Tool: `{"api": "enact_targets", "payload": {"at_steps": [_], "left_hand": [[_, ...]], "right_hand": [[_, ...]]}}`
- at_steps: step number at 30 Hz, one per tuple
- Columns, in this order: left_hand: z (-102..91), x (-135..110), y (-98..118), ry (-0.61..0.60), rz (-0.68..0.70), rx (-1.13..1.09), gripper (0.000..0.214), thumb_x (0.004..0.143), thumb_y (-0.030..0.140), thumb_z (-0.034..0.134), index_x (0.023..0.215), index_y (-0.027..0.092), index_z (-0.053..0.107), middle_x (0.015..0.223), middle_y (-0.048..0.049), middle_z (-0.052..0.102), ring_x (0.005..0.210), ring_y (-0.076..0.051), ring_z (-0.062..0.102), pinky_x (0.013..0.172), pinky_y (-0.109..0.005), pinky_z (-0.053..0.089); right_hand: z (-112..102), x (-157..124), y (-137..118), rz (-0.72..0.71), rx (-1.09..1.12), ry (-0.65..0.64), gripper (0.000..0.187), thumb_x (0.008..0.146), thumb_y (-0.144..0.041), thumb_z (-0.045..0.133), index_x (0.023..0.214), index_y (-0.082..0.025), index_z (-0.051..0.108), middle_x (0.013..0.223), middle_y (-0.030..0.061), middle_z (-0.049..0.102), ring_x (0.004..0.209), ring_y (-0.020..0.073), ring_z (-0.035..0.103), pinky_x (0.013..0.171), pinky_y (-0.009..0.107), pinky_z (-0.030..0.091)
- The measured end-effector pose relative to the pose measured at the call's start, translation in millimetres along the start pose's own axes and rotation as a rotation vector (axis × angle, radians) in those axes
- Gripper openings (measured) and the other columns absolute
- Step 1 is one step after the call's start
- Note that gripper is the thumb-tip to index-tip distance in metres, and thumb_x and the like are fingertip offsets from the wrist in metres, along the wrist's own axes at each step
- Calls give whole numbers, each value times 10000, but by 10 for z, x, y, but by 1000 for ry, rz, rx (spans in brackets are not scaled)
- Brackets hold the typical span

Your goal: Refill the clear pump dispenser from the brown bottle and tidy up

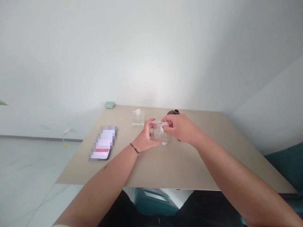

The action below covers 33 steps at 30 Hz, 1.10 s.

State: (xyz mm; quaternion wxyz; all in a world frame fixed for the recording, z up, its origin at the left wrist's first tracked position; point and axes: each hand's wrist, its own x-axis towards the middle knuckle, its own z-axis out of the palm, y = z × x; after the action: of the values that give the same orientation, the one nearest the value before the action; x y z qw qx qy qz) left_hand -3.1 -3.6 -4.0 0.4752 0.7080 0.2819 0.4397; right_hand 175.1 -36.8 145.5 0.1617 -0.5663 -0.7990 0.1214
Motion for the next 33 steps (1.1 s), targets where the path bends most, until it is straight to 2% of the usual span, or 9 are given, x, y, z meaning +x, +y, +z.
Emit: {"api": "enact_targets", "payload": {"at_steps": [4,7,9,12,15,21,24,27,33], "left_hand": [[5,2,8,11,-6,-49,1034,688,312,882,1465,322,200,1272,-90,551,1102,-243,625,866,-400,555],[11,1,23,2,-10,-84,1027,696,328,876,1465,318,195,1274,-92,545,1137,-252,611,891,-414,552],[18,1,27,-7,-17,-109,1042,695,341,881,1471,313,186,1269,-96,538,1157,-260,601,917,-431,547],[28,5,11,-3,-20,-109,1056,682,358,892,1475,299,196,1246,-96,535,1181,-276,585,979,-475,519],[29,2,-17,-13,-4,-79,1058,675,344,895,1472,285,202,1215,-92,531,1187,-284,584,1034,-512,481],[-7,-30,-10,-88,-51,-39,1026,689,284,865,1470,298,198,1245,-92,512,1113,-253,607,1032,-500,482],[-25,-41,-7,-103,-73,17,1000,680,251,856,1453,284,222,1260,-99,505,1117,-255,601,1027,-485,486],[-41,-44,-17,-117,-84,77,1004,659,227,855,1441,275,228,1273,-105,479,1141,-270,591,1005,-466,503],[-65,-40,-16,-149,-109,182,996,655,214,832,1443,267,224,1262,-102,474,1075,-257,597,979,-466,510]], "right_hand": [[96,-17,115,-31,125,-110,301,841,-242,603,1097,-211,759,837,19,701,699,157,580,677,287,408],[206,-41,278,-134,265,-48,359,807,-239,635,1148,-224,745,916,33,691,780,182,599,727,308,451],[317,-57,380,-152,361,29,313,810,-274,652,1104,-232,752,965,47,677,855,205,614,789,338,475],[526,-88,453,-106,501,136,218,834,-327,651,1011,-234,740,1052,68,661,968,229,620,830,361,481],[746,-130,443,-34,583,214,203,839,-351,648,997,-230,690,1064,66,659,968,228,612,812,360,474],[1098,-207,487,84,817,249,365,803,-431,709,1082,-240,570,1047,47,665,957,237,621,892,416,487],[1170,-215,521,25,906,214,389,826,-434,695,1154,-250,595,1149,69,674,1073,265,630,966,447,484],[1201,-200,517,-41,935,193,314,883,-417,628,1159,-268,650,1216,70,680,1141,267,630,1013,447,473],[1275,-174,517,89,902,223,360,787,-424,731,1086,-247,637,1062,39,704,1025,255,640,939,431,510]]}}
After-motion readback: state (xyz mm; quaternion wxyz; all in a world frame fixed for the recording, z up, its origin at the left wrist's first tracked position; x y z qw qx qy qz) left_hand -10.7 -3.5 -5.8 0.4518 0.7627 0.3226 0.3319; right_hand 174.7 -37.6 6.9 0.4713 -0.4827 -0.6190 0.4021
